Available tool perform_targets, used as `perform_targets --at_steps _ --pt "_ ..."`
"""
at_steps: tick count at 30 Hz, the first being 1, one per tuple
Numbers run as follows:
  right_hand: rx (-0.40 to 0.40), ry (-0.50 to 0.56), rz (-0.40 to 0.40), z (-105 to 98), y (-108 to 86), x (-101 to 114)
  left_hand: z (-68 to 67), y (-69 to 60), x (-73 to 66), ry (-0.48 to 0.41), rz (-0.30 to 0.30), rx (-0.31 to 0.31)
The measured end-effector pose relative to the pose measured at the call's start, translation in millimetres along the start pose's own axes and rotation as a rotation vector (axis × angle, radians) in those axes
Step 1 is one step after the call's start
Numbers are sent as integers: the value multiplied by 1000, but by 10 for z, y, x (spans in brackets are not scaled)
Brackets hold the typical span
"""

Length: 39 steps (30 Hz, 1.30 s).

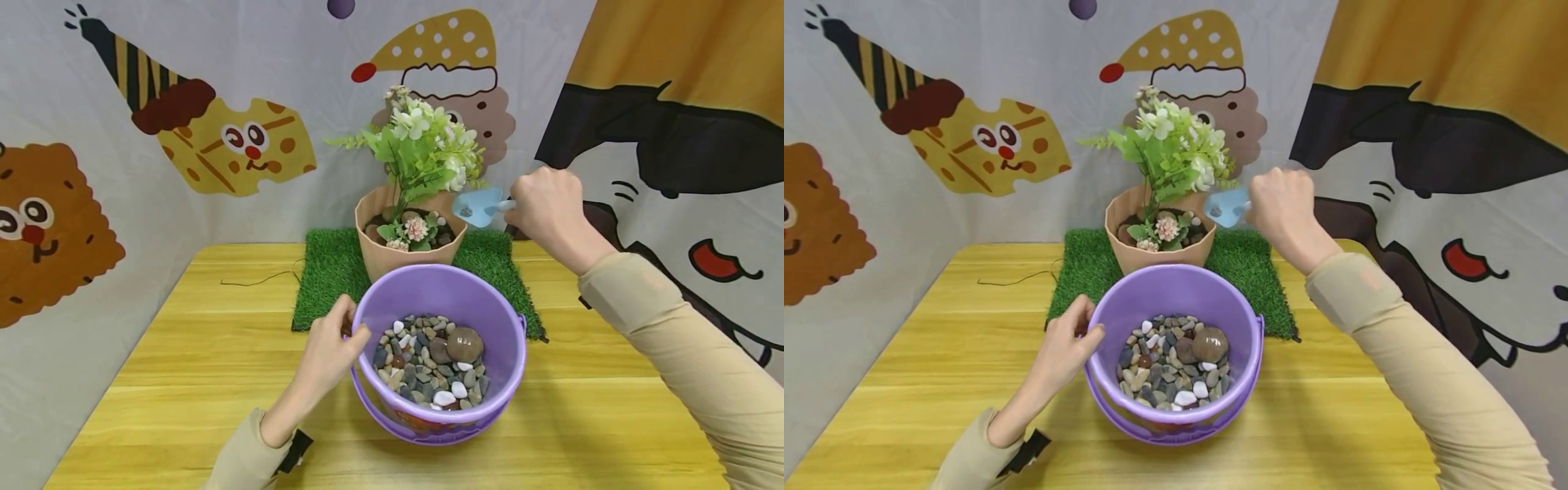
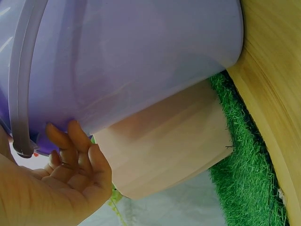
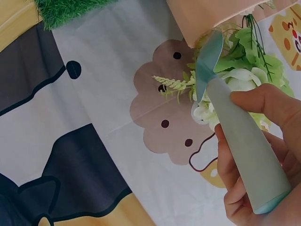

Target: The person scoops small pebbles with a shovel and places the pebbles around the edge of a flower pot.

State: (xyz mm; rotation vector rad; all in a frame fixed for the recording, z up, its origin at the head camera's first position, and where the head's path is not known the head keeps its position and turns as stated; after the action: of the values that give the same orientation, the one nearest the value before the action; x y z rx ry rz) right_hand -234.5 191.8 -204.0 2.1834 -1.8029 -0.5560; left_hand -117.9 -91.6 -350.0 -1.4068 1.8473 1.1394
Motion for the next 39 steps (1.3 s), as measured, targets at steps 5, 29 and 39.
perform_targets --at_steps 5,29,39 --pt "-39 -20 -39 22 -14 9 -2 -3 -9 15 6 -5" --pt "-77 115 23 -92 -377 -82 -2 -5 -9 -5 3 -4" --pt "-74 140 -20 -333 -626 -85 -4 -1 -18 -7 -10 0"
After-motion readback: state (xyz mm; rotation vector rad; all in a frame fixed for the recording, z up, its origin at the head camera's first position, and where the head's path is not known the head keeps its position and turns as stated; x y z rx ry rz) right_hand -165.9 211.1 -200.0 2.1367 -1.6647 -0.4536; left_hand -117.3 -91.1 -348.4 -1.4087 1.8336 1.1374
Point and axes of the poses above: each hand's wrist, its own y-axis towards the middle knuckle, its own z-axis out of the palm, x = y × z, the point moved 2 cm from there along y, towards the middle knuckle, and after that the axes turned 6 degrees about z, right-handed, at the moved point
